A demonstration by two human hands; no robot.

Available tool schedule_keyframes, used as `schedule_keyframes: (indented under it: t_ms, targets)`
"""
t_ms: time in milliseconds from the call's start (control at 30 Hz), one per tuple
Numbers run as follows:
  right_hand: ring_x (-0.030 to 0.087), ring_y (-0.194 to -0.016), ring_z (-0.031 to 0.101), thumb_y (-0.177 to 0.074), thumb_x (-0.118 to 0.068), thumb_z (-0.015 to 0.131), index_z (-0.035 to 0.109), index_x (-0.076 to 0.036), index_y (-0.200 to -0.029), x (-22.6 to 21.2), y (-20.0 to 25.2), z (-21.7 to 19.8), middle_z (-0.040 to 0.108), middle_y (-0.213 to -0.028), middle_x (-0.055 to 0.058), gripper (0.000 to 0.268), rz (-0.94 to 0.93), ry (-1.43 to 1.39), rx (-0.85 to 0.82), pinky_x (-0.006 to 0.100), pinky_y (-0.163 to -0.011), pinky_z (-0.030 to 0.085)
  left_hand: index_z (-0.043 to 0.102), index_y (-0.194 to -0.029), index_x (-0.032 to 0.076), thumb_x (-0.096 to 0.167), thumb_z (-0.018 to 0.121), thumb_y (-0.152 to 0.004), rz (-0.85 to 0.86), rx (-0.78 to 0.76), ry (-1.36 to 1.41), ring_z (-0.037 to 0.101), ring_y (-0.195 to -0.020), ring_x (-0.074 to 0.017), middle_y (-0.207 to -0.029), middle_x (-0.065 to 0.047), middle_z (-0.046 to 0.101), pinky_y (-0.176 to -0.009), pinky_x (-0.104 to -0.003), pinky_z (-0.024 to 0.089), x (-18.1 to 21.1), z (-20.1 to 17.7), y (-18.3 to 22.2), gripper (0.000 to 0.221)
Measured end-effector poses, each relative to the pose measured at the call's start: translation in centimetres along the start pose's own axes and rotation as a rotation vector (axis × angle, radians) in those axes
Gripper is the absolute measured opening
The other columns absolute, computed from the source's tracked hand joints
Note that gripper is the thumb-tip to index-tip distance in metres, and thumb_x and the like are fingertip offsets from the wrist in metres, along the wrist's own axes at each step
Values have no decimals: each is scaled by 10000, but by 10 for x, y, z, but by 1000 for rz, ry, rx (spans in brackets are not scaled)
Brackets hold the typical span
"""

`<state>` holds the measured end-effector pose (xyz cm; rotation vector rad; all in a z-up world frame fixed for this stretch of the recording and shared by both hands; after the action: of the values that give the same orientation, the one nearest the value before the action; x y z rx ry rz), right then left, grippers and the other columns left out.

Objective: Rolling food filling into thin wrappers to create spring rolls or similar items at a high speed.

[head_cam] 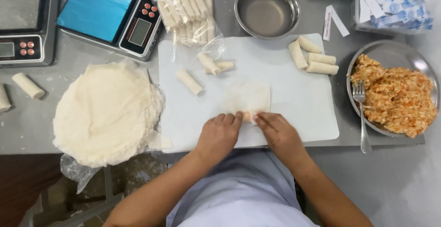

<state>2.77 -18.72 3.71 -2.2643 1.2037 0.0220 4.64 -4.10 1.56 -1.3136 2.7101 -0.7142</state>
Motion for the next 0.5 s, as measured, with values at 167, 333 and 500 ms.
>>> schedule_keyframes:
  t_ms: [167,333,500]
  targets:
    - [377,-1141,686,-995,-164,639,711,11,-1187,18,14,13,729,-1124,189,269,12,-187,-57,496,-1039,533,602,-1344,-43,9,592,-943,112,82,269,634,-1201,-402,-1163,-266,681,-1056,-449,500,21,-12,-9,404]
    - [386,-1212,642,-1036,-472,454,645,-81,-1348,82,-6,6,696,-1268,145,535,300,-434,-62,537,-1071,471,354,-1607,92,195,406,-1041,138,-104,293,498,-1400,-361,-1484,-207,538,-1138,-485,385,26,1,-7,578]
    - [542,-1513,154,-1113,-485,272,366,-86,-1599,103,-63,37,235,-1670,261,636,302,-100,-258,726,-1173,184,323,-1591,-7,405,425,-1052,124,-181,210,407,-1474,-388,-1530,-252,473,-1199,-547,298,25,18,-1,686]
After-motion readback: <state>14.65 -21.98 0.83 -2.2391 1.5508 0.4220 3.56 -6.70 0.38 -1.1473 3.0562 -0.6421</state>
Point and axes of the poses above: each hand's wrist, its own y-axis away from the middle knuckle, its own z-axis out of the palm, x = y × z, the point moved 7 cm from there along -y, towards the middle knuckle
